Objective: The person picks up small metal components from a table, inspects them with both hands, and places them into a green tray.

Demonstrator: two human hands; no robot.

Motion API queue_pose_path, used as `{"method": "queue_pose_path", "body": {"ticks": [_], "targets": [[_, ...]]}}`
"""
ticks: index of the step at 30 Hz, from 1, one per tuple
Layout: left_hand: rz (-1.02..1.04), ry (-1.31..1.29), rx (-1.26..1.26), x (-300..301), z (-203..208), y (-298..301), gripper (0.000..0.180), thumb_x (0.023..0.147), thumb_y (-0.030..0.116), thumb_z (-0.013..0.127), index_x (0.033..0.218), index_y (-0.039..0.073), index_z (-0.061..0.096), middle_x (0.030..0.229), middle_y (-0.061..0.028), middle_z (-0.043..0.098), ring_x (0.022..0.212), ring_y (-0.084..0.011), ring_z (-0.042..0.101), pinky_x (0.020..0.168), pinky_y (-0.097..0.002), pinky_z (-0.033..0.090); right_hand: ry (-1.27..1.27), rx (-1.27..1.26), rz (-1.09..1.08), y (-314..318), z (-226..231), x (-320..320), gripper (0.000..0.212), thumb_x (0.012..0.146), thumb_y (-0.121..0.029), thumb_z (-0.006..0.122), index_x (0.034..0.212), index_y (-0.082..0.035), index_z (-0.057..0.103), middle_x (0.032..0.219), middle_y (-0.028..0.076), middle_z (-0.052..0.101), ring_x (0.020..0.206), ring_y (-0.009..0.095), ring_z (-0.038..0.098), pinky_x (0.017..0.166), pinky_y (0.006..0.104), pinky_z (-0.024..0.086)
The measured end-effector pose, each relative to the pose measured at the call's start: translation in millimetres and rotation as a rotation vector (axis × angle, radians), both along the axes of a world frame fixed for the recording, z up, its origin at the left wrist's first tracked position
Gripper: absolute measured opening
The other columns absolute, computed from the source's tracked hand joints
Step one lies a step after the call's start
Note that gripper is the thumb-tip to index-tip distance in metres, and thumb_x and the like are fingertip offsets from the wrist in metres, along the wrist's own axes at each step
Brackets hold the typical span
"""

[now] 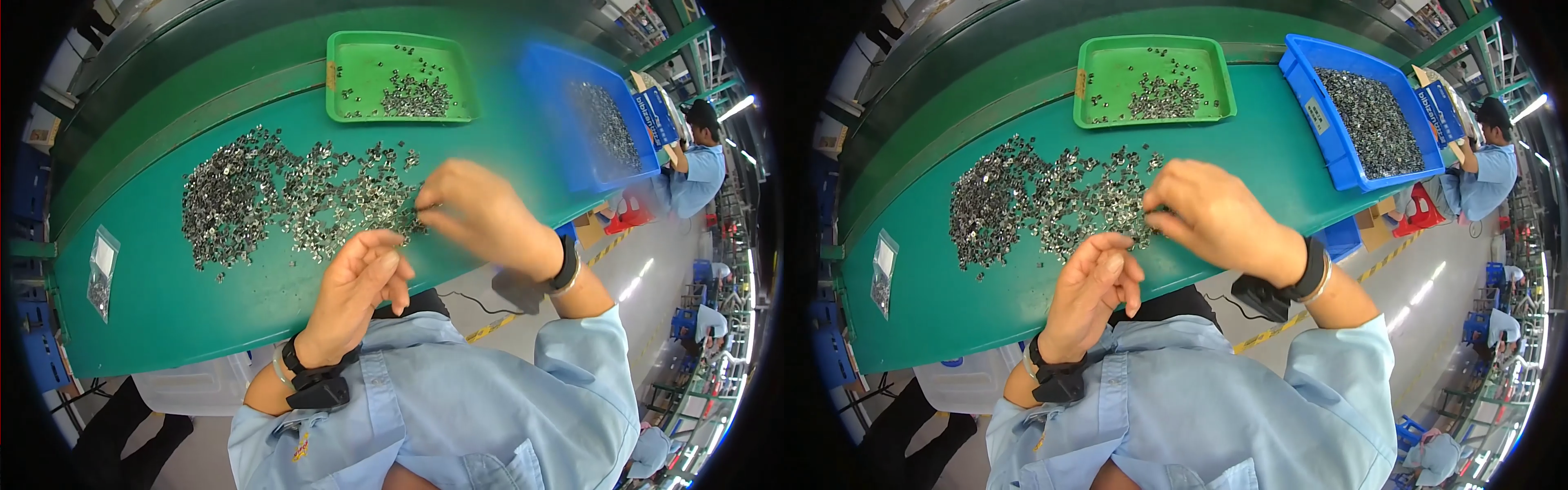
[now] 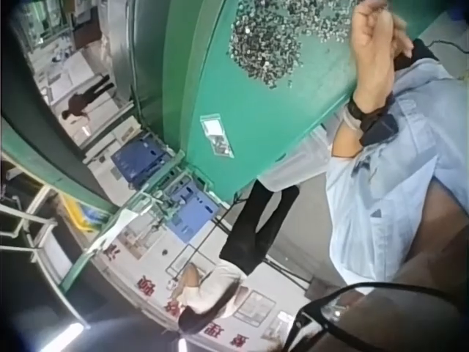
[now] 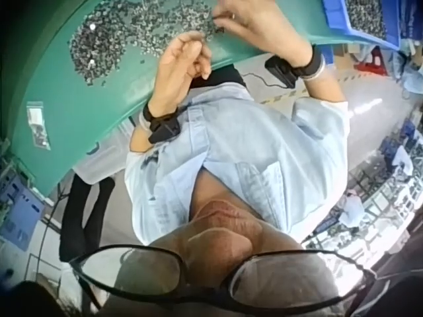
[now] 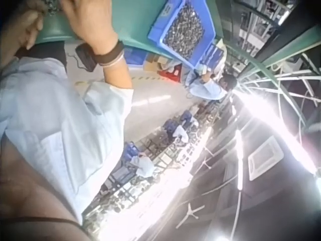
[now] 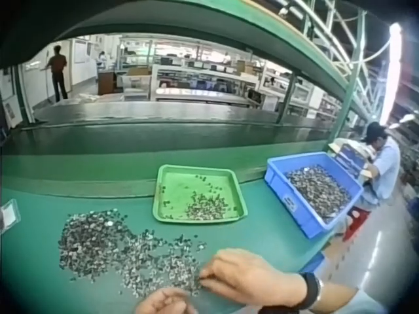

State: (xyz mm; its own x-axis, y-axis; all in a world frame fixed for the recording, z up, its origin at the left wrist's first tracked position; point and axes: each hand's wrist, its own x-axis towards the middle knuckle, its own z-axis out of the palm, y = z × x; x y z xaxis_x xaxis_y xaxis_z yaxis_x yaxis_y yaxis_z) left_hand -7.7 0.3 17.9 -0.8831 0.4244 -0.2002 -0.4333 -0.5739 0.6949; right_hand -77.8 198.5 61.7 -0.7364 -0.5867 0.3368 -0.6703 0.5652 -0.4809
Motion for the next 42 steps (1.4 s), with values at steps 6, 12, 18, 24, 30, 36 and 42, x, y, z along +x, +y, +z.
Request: {"method": "queue_pose_path", "body": {"ticks": [6,12,18,24,30,36,42], "targets": [[-0.009,0.046,-0.107,0,-1,-2,0.023,0.095,0.018,0.052,0.11,0.001,0.049,0.087,-0.0071,0.06,0.066,-0.0111,0.056,0.057,-0.0241,0.046,0.063,0.041,0.112,-25,4,30,0.024,0.067,-0.007,0.073,0.087,-0.008,0.061,0.083,0.005,0.06,0.076,0.024,0.059,0.067,0.0344,0.046],[-0.036,-0.037,0.051,3,-6,-13,0.022,0.095,0.02,0.052,0.104,0.0,0.052,0.088,-0.0092,0.062,0.065,-0.0107,0.056,0.055,-0.0239,0.046,0.04,-0.15,0.079,-30,-10,37,0.024,0.066,-0.007,0.074,0.086,-0.006,0.061,0.082,0.005,0.06,0.074,0.024,0.058,0.065,0.0337,0.046],[-0.053,-0.063,0.053,6,-2,-13,0.022,0.095,0.021,0.052,0.103,0.0,0.053,0.085,-0.0096,0.063,0.062,-0.0104,0.056,0.054,-0.0238,0.045,0.08,-0.201,0.047,-29,-13,43,0.026,0.065,-0.007,0.075,0.086,-0.006,0.061,0.083,0.005,0.061,0.073,0.024,0.058,0.063,0.0329,0.045],[-0.019,0.011,-0.074,5,2,-11,0.021,0.095,0.021,0.052,0.1,0.001,0.055,0.083,-0.0098,0.063,0.061,-0.0105,0.056,0.052,-0.0234,0.045,0.129,-0.106,0.027,-32,-7,46,0.027,0.064,-0.007,0.075,0.087,-0.006,0.061,0.083,0.005,0.061,0.074,0.024,0.058,0.064,0.0333,0.045],[-0.021,0.011,-0.034,5,-1,-14,0.023,0.095,0.022,0.05,0.097,0.0,0.056,0.081,-0.0094,0.063,0.06,-0.0101,0.055,0.052,-0.0231,0.045,0.064,-0.167,0.0,-32,-12,46,0.026,0.065,-0.006,0.075,0.087,-0.006,0.062,0.084,0.005,0.061,0.075,0.024,0.058,0.065,0.034,0.045],[-0.002,-0.024,-0.03,6,3,-13,0.024,0.097,0.023,0.048,0.096,0.0,0.056,0.08,-0.0087,0.063,0.059,-0.0094,0.055,0.051,-0.0229,0.045,0.092,-0.205,-0.015,-34,-16,48,0.026,0.065,-0.005,0.074,0.087,-0.006,0.062,0.084,0.006,0.061,0.075,0.024,0.058,0.064,0.0338,0.045],[0.014,-0.01,-0.043,7,4,-11,0.023,0.097,0.021,0.047,0.095,0.0,0.056,0.079,-0.0077,0.062,0.06,-0.0091,0.055,0.052,-0.0228,0.045,0.156,-0.182,-0.042,-34,-23,52,0.018,0.074,-0.011,0.07,0.089,-0.009,0.06,0.086,0.001,0.057,0.077,0.019,0.055,0.063,0.0318,0.039]]}}
